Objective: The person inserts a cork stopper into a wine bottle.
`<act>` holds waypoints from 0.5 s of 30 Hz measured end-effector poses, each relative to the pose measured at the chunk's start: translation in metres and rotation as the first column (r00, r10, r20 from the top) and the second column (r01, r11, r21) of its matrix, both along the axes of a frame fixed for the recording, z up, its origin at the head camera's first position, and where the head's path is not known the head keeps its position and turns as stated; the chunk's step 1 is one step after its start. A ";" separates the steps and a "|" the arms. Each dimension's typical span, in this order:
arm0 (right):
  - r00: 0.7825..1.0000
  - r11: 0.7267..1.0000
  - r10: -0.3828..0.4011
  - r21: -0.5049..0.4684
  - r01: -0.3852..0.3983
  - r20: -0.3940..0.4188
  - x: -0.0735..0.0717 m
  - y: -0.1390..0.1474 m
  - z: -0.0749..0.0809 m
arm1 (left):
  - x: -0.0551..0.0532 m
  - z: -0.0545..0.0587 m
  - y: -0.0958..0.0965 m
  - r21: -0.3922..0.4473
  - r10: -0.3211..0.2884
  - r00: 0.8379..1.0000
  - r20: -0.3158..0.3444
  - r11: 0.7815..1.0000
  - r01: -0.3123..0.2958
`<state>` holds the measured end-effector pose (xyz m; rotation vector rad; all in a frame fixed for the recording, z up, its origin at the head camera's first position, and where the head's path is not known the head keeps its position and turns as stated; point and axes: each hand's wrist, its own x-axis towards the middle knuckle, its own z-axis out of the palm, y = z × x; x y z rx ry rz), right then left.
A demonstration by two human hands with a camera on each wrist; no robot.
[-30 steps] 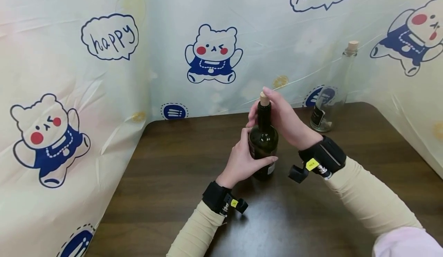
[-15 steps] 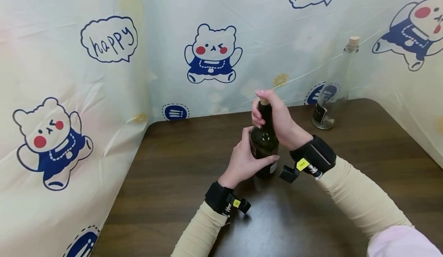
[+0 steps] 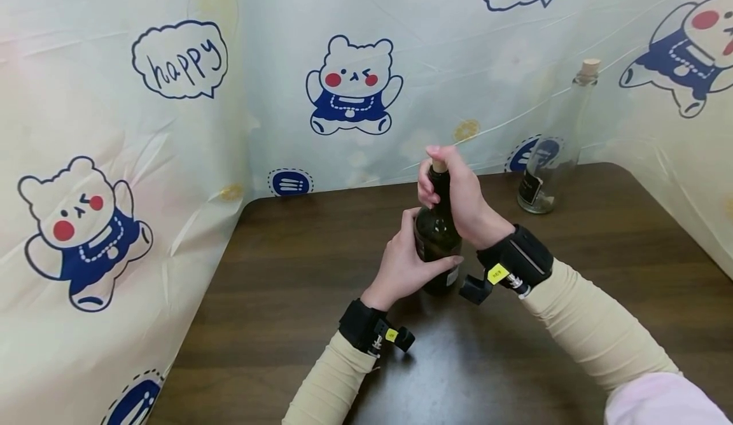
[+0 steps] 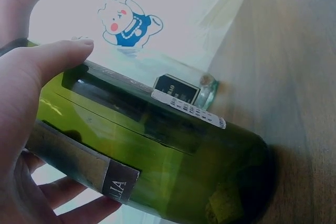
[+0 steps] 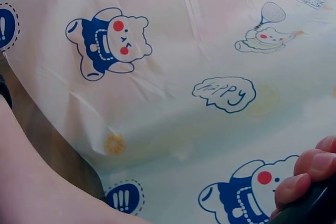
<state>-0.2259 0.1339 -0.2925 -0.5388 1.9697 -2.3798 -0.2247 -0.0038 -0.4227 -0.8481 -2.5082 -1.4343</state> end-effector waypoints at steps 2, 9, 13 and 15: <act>1.000 1.000 0.002 0.030 -0.001 -0.015 0.000 0.002 -0.002 | 0.000 0.001 -0.001 0.004 -0.005 1.000 0.004 1.000 0.005; 0.975 0.871 -0.096 0.457 0.180 -0.201 0.012 0.030 -0.032 | 0.002 -0.001 0.001 0.012 -0.026 1.000 0.011 1.000 0.026; 0.949 0.745 -0.192 0.593 0.306 -0.249 0.025 0.042 -0.080 | 0.003 -0.013 -0.003 0.005 -0.035 0.998 0.046 0.999 0.034; 0.936 0.709 -0.227 0.613 0.349 -0.269 0.030 0.043 -0.106 | 0.004 -0.024 -0.005 -0.025 -0.033 0.998 0.052 0.999 0.034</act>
